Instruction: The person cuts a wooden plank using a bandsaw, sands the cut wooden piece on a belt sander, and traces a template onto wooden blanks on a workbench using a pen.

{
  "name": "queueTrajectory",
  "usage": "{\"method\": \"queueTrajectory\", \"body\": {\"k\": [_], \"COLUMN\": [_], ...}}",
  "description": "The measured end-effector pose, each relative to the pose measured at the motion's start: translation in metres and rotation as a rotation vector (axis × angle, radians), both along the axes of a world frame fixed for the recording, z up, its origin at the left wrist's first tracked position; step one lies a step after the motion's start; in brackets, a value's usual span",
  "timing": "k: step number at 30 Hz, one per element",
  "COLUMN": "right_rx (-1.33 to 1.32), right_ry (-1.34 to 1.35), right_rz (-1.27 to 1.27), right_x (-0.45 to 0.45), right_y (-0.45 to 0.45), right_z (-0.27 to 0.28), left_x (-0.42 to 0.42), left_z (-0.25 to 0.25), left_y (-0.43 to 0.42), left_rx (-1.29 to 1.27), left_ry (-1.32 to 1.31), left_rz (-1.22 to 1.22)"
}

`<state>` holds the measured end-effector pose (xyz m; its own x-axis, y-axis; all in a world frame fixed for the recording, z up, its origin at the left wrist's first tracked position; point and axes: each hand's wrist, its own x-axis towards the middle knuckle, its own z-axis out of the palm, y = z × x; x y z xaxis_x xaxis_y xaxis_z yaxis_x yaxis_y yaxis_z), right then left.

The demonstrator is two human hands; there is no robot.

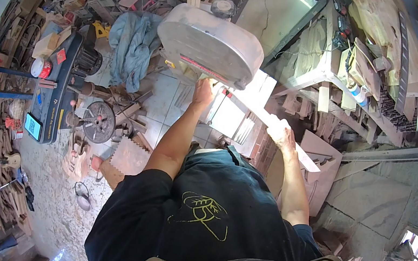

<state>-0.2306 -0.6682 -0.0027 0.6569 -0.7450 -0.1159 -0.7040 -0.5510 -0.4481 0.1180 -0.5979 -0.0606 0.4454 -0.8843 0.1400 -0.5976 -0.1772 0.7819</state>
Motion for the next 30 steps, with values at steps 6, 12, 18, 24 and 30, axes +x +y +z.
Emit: {"method": "queueTrajectory", "body": {"k": [6, 12, 18, 24, 30], "right_rx": [-0.018, -0.038, 0.076, 0.022, -0.002], "right_ry": [0.003, -0.079, -0.200, -0.235, -0.349], "right_rz": [-0.023, -0.137, -0.247, -0.398, -0.480], "right_x": [-0.002, -0.018, -0.008, 0.027, 0.034], "right_y": [-0.002, -0.005, 0.005, 0.014, 0.046], "right_z": [0.003, 0.012, 0.015, 0.008, 0.013], "left_x": [0.000, 0.004, 0.018, 0.019, 0.037], "left_z": [0.003, 0.001, 0.002, 0.017, 0.024], "left_y": [0.000, -0.005, -0.017, 0.015, 0.097], "left_rx": [0.019, -0.117, -0.072, -0.116, 0.178], "left_ry": [-0.019, -0.051, -0.350, -0.261, 0.529], "left_rz": [0.014, -0.067, -0.279, -0.094, -0.078]}}
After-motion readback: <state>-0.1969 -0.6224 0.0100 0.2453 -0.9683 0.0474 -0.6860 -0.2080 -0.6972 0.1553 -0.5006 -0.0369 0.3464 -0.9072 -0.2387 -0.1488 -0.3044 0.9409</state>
